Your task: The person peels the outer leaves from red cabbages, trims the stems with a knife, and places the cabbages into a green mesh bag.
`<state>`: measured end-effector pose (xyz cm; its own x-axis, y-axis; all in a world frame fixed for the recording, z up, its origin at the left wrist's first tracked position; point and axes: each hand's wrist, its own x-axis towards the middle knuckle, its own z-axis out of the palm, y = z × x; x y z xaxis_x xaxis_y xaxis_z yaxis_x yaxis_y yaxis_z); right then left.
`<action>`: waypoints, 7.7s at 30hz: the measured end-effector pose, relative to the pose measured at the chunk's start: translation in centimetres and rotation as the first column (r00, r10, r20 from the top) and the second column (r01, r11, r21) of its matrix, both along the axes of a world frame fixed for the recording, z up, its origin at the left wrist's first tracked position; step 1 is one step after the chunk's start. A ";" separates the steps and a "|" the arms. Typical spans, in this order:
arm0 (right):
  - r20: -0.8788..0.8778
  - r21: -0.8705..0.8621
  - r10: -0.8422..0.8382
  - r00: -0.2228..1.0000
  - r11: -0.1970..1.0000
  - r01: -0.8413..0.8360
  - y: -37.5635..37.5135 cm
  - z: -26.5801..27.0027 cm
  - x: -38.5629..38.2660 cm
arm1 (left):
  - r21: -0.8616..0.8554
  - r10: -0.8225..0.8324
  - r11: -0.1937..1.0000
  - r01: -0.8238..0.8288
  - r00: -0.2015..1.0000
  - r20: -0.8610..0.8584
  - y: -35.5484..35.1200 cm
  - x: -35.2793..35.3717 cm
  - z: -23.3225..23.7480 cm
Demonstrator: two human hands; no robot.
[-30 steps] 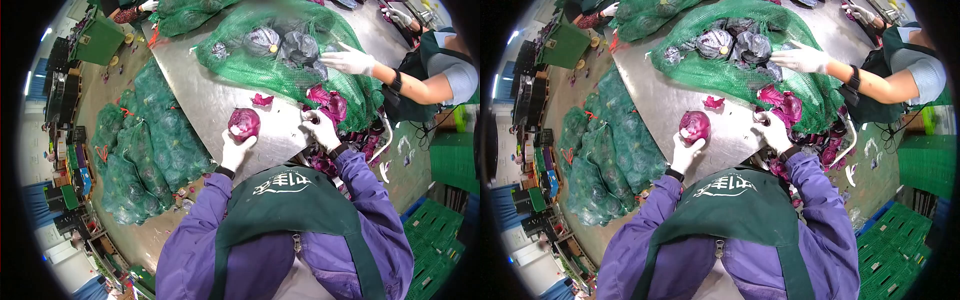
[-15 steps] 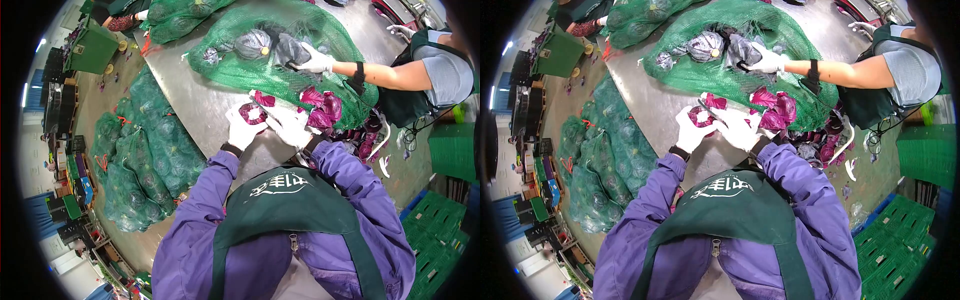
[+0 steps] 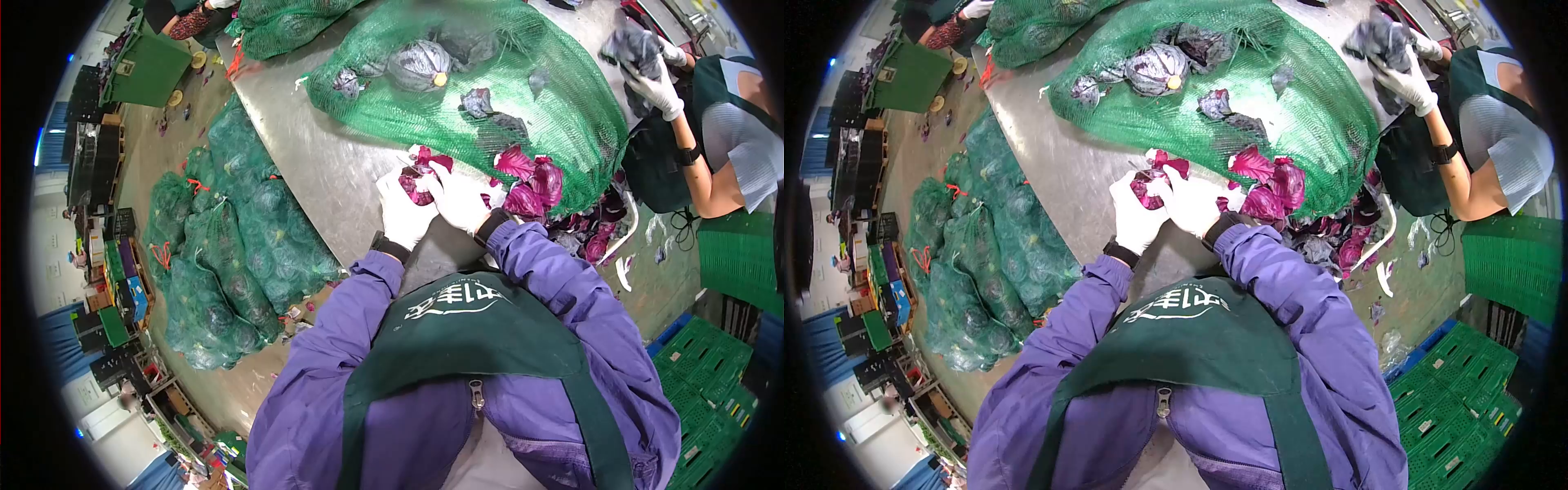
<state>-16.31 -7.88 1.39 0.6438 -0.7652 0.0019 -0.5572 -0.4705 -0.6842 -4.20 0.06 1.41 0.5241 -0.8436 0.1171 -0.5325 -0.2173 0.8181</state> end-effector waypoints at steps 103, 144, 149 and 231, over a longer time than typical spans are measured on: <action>0.069 0.399 0.302 0.951 0.865 -0.304 2.2 4.5 1.6 | 0.154 0.178 0.980 -0.128 0.910 -0.373 9.8 4.1 0.4; 0.105 0.084 0.117 0.988 0.988 -0.126 4.8 5.3 -1.0 | 0.013 -0.346 0.934 0.357 0.912 -0.221 12.1 0.3 3.5; 0.206 0.320 0.314 0.927 0.873 -0.367 3.4 0.6 -0.7 | 0.002 -0.399 0.913 0.409 0.893 -0.207 12.7 0.0 3.4; 0.435 0.352 0.080 0.897 0.902 -0.251 5.5 14.1 -3.4 | -0.291 -0.447 0.891 0.348 0.556 -0.701 9.4 4.2 1.7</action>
<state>-19.70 -2.35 15.49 0.7689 -0.6393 0.0123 -0.1322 -0.1779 -0.9751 0.02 9.48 3.15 0.0860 -0.9953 -0.0454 0.2459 -0.0230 0.9690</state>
